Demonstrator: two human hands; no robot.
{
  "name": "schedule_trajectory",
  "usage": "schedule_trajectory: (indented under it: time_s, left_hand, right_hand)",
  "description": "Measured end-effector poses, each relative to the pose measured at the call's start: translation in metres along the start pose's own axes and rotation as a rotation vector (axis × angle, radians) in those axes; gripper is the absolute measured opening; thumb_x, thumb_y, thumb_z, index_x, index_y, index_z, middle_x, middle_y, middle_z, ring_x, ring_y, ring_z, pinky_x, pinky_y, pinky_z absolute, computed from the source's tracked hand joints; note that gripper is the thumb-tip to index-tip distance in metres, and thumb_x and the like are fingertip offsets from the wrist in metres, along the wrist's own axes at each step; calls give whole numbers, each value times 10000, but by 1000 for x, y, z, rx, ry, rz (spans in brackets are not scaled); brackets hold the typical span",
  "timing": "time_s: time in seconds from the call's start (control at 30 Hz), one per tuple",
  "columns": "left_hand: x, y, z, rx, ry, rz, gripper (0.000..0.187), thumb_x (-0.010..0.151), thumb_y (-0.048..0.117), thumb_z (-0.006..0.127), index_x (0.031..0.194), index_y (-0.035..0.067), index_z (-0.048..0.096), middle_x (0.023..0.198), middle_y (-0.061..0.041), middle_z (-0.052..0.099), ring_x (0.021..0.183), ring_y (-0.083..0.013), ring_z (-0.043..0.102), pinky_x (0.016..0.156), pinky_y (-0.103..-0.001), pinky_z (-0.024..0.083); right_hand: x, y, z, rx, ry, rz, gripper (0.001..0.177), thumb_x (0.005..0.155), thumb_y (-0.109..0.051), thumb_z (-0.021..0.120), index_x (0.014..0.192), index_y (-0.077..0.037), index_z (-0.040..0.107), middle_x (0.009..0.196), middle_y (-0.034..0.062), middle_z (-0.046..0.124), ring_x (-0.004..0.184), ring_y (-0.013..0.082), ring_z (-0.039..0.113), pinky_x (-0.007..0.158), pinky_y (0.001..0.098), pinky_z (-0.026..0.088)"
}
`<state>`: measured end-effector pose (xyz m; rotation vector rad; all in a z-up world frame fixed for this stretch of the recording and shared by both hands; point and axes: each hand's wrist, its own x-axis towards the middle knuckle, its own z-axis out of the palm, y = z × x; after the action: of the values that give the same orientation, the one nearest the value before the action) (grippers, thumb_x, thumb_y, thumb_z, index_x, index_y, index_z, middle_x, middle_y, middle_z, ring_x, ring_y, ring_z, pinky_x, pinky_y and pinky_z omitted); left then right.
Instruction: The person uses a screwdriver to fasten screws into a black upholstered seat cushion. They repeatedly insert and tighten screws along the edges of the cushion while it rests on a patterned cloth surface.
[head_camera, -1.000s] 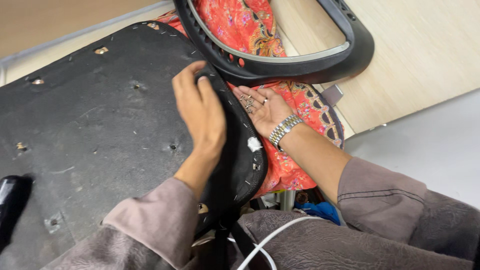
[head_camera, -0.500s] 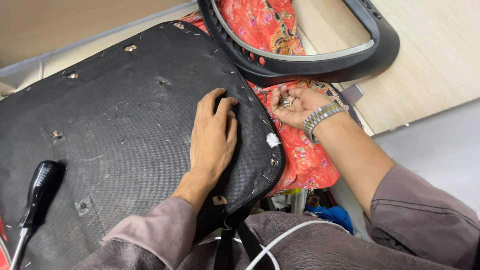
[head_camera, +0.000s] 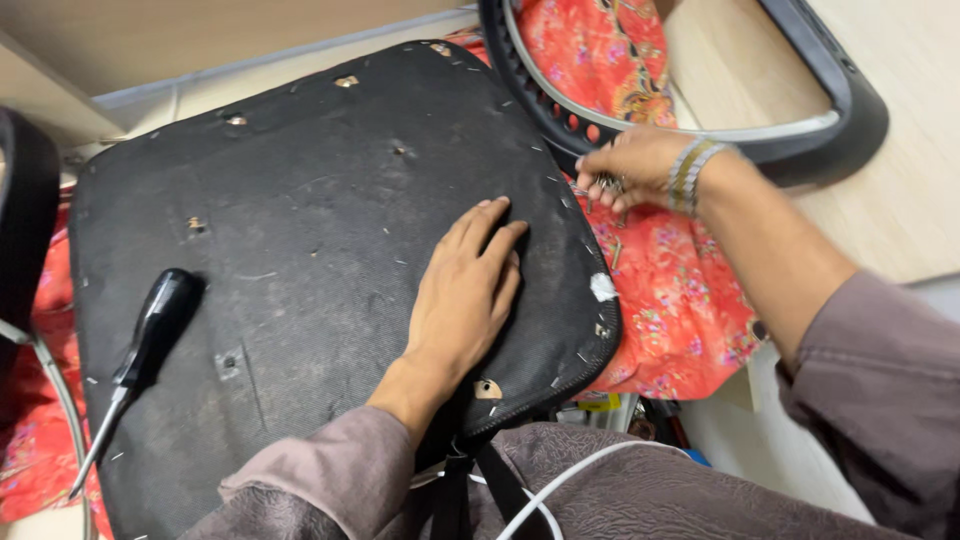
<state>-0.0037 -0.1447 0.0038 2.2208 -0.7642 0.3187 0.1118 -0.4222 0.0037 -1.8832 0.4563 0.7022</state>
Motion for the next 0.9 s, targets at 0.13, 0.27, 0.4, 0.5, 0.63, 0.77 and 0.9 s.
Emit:
schedule_trajectory:
  time_s: [0.13, 0.27, 0.4, 0.5, 0.63, 0.77, 0.9]
  left_hand:
    - [-4, -2, -5, 16, -4, 5, 346, 950, 112, 606, 1284, 27, 634, 1465, -175, 539, 1406, -358, 477, 1168, -449, 378]
    - [-3, -5, -8, 8, -17, 2, 347, 966, 141, 597, 1293, 33, 636, 1482, -169, 536, 1416, -349, 474, 1162, -440, 384]
    - [-2, -8, -11, -4, -46, -18, 350, 974, 167, 590, 1296, 38, 640, 1490, -153, 532, 1423, -334, 462, 1158, -431, 381]
    - [-2, -8, -11, 0, -53, -34, 347, 982, 176, 587, 1297, 42, 640, 1498, -141, 529, 1431, -320, 457, 1168, -427, 375]
    - [-1, -9, -10, -1, -57, -47, 345, 984, 181, 588, 1298, 48, 642, 1502, -134, 528, 1436, -313, 459, 1185, -423, 372]
    - [-1, -10, -10, 12, -66, -42, 347, 975, 184, 595, 1291, 49, 642, 1497, -138, 527, 1432, -317, 458, 1187, -426, 370]
    - [0, -9, -9, 2, -55, -53, 344, 983, 184, 591, 1296, 51, 640, 1501, -134, 529, 1432, -314, 463, 1177, -426, 375]
  right_hand:
    - [8, -50, -17, -22, 10, -91, 244, 985, -221, 661, 960, 12, 727, 807, 86, 730, 665, 128, 674, 619, 238, 557]
    - [46, -88, -39, -14, -26, -160, 214, 995, -187, 672, 1024, 17, 728, 878, 79, 748, 762, 121, 698, 697, 236, 580]
    - [102, -96, -66, -94, 41, -222, 150, 908, -16, 682, 1015, 87, 707, 987, 152, 772, 895, 208, 769, 796, 305, 589]
    - [141, -86, -66, -243, 39, -241, 154, 857, 66, 703, 1003, 114, 716, 991, 193, 768, 891, 262, 765, 790, 347, 610]
    - [161, -53, -57, -678, 239, -365, 149, 834, 34, 800, 982, 19, 785, 950, 147, 776, 856, 230, 739, 808, 325, 584]
    - [156, -40, -62, -641, 350, -415, 190, 822, -3, 846, 996, -71, 810, 967, 79, 781, 845, 178, 733, 813, 307, 591]
    - [152, -36, -77, -786, 323, -466, 207, 833, -24, 851, 1032, -50, 801, 962, 115, 776, 850, 179, 727, 821, 322, 562]
